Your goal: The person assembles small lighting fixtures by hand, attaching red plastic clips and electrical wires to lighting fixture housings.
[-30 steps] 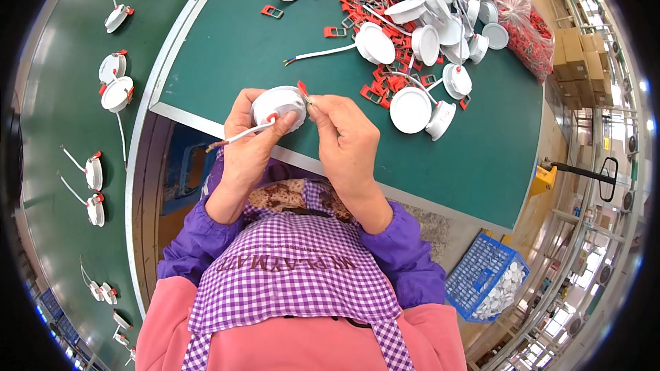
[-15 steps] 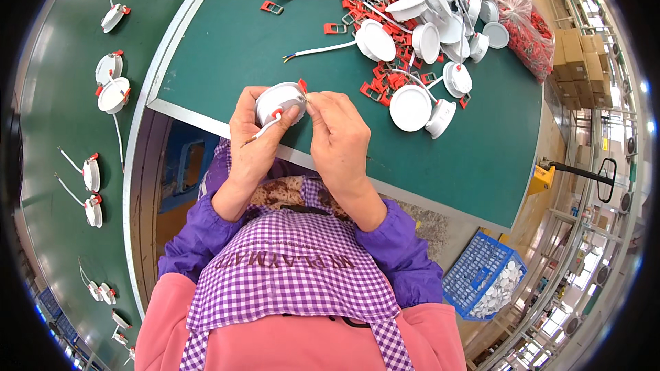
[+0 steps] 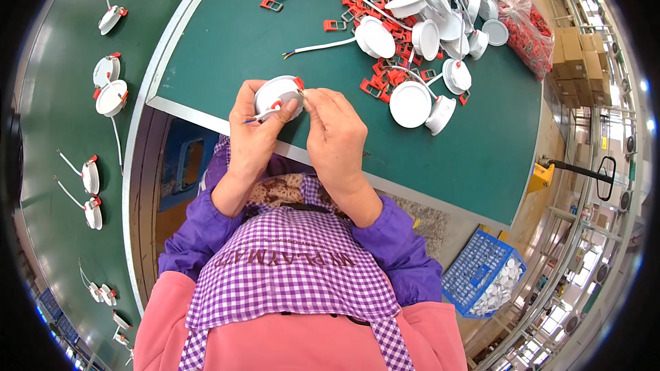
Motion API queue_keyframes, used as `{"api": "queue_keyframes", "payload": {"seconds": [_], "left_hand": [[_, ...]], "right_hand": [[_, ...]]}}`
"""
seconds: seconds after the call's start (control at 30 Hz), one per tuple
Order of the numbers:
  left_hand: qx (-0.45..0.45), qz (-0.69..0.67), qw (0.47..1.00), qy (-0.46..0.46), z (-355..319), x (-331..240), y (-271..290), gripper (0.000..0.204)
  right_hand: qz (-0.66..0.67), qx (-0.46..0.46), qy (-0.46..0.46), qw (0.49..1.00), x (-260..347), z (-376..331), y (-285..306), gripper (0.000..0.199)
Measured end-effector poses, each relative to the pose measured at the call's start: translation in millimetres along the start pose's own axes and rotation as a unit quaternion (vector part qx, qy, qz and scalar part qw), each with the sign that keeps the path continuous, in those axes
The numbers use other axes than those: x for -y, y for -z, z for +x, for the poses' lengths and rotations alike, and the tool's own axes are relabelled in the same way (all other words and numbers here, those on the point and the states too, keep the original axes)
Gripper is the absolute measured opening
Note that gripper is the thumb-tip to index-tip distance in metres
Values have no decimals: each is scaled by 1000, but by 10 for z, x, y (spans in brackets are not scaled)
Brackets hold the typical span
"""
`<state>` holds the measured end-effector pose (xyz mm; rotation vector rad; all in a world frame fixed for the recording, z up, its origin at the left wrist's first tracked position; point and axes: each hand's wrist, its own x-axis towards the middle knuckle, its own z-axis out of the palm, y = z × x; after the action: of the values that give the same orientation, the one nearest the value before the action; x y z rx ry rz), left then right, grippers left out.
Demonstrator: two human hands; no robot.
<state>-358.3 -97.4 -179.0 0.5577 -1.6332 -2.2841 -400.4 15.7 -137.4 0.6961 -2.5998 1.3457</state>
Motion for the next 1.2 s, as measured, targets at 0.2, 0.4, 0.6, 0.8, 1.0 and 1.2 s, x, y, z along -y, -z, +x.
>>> {"api": "queue_keyframes", "payload": {"seconds": [0.2,0.4,0.6,0.8,1.0,1.2], "left_hand": [[22,-38,999,-5,5,8,-3,24],[45,-58,997,-2,10,-2,32,24],[60,-69,996,4,38,-58,54,21],[95,-131,984,69,120,-38,149,24],[100,-110,987,62,81,-48,139,24],[115,-73,990,43,138,6,191,24]], "right_hand": [[0,-8,-4,1000,-10,-27,-41,15],[-43,-23,32,998,-7,-44,-64,17],[83,21,-129,988,23,-9,32,15],[-38,11,61,997,27,57,14,8],[46,25,-75,996,55,37,50,13],[158,43,-216,963,-58,109,75,19]]}}
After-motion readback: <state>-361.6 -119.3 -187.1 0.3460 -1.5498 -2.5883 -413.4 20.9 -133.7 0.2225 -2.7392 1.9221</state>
